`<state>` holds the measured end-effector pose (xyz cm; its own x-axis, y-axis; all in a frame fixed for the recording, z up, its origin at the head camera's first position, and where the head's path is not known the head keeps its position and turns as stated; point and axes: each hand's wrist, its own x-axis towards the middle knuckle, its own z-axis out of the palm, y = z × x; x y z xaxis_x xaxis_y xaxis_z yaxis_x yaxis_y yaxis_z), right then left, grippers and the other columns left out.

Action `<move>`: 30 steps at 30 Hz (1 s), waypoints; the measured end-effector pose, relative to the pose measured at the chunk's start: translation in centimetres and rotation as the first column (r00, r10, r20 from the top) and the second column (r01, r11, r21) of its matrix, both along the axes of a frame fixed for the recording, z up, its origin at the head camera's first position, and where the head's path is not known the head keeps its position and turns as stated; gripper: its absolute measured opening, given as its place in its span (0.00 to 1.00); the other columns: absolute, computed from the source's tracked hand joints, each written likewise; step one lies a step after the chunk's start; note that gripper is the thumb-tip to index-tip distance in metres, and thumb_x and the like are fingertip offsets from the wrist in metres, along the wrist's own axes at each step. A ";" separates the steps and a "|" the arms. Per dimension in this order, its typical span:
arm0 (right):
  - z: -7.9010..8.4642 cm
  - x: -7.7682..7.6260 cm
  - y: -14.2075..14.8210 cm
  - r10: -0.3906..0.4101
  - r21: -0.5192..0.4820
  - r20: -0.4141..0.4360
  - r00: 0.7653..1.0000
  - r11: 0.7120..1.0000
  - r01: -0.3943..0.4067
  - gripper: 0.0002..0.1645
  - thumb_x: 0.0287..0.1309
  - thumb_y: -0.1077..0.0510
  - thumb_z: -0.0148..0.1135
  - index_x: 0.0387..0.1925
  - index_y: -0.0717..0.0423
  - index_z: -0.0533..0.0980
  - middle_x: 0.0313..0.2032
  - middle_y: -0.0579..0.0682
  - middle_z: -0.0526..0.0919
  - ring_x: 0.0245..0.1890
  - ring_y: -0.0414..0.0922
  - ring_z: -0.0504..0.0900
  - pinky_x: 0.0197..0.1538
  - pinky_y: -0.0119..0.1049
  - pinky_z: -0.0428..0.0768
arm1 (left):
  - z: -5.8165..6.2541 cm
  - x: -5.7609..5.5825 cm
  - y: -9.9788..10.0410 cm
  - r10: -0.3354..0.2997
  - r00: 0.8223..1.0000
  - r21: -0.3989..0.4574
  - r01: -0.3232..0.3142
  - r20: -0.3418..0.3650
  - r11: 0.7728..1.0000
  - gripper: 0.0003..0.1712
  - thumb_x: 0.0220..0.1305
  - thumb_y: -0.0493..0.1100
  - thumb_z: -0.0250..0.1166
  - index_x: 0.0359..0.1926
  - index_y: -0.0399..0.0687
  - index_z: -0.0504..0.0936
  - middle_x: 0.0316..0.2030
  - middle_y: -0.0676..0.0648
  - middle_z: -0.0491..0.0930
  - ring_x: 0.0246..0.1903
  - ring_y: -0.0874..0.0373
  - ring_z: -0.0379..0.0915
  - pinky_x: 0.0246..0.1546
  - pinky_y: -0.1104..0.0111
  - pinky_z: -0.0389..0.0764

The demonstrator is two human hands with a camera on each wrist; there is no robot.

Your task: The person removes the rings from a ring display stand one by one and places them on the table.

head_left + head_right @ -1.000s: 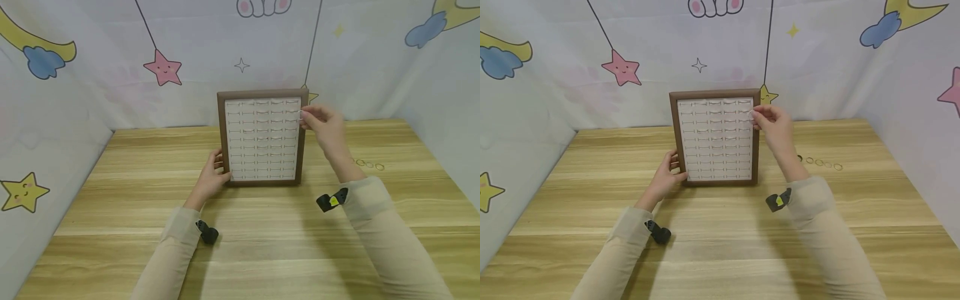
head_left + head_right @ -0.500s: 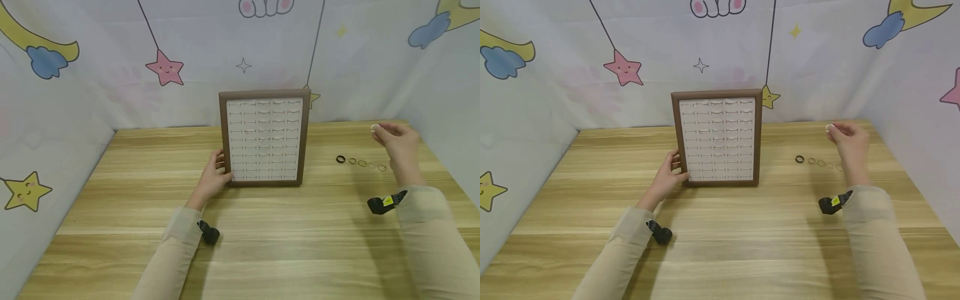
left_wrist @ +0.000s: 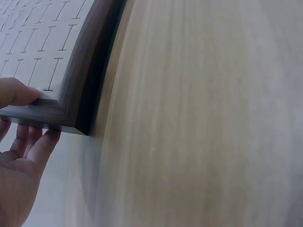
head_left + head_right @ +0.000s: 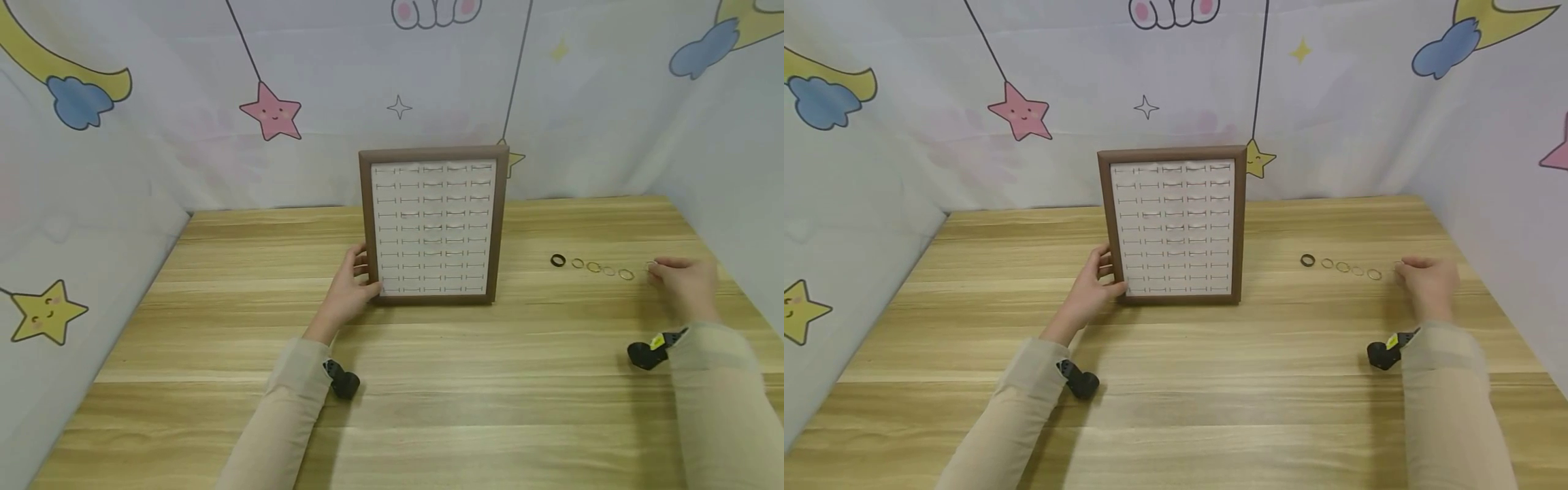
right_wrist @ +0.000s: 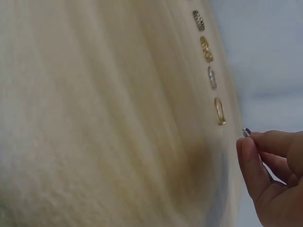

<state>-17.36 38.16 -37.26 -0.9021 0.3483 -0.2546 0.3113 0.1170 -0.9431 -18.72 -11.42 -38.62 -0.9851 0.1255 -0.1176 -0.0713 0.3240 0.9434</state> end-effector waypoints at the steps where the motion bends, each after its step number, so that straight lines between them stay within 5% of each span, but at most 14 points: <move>1: -0.2 0.0 0.2 0.007 0.031 0.025 1.000 0.999 -0.007 0.27 0.62 0.66 0.53 0.13 0.34 0.76 0.16 0.29 0.77 0.18 0.26 0.79 0.26 0.17 0.78 | 0.0 0.0 0.0 0.000 1.000 -0.001 0.000 -0.001 1.000 0.46 0.58 0.28 0.61 0.73 0.48 0.50 0.65 0.38 0.61 0.65 0.42 0.61 0.65 0.52 0.69; 3: -0.5 -0.1 0.5 0.014 0.069 0.057 0.998 0.997 -0.018 0.29 0.62 0.66 0.53 0.12 0.33 0.76 0.15 0.29 0.77 0.17 0.25 0.79 0.26 0.17 0.78 | 0.0 0.0 0.0 -0.001 1.000 0.000 0.001 -0.004 1.000 0.46 0.58 0.28 0.61 0.73 0.48 0.49 0.65 0.38 0.61 0.65 0.42 0.61 0.65 0.52 0.69; 12: -0.9 -0.2 0.5 0.010 -0.042 0.064 0.998 0.999 -0.007 0.30 0.59 0.70 0.53 0.09 0.38 0.78 0.13 0.32 0.79 0.16 0.27 0.79 0.26 0.17 0.79 | -0.1 -0.2 0.0 -0.002 1.000 0.000 0.002 -0.007 1.000 0.46 0.57 0.28 0.61 0.73 0.48 0.50 0.65 0.38 0.61 0.65 0.42 0.61 0.64 0.52 0.70; 20: -0.7 0.0 0.6 0.032 0.061 0.088 0.996 0.997 -0.037 0.31 0.60 0.68 0.54 0.08 0.33 0.75 0.10 0.31 0.78 0.14 0.26 0.79 0.24 0.16 0.78 | 0.0 -0.3 0.1 -0.005 1.000 0.007 0.005 -0.006 1.000 0.46 0.58 0.28 0.61 0.73 0.48 0.49 0.64 0.37 0.61 0.65 0.42 0.61 0.65 0.52 0.69; 30: -0.7 0.4 0.7 0.022 0.030 0.105 0.994 0.999 -0.025 0.29 0.59 0.67 0.55 0.09 0.34 0.76 0.11 0.33 0.79 0.14 0.27 0.79 0.24 0.17 0.78 | 0.1 -0.2 0.2 -0.009 1.000 0.003 0.009 -0.001 1.000 0.46 0.58 0.28 0.61 0.73 0.48 0.49 0.65 0.37 0.60 0.66 0.42 0.60 0.66 0.53 0.69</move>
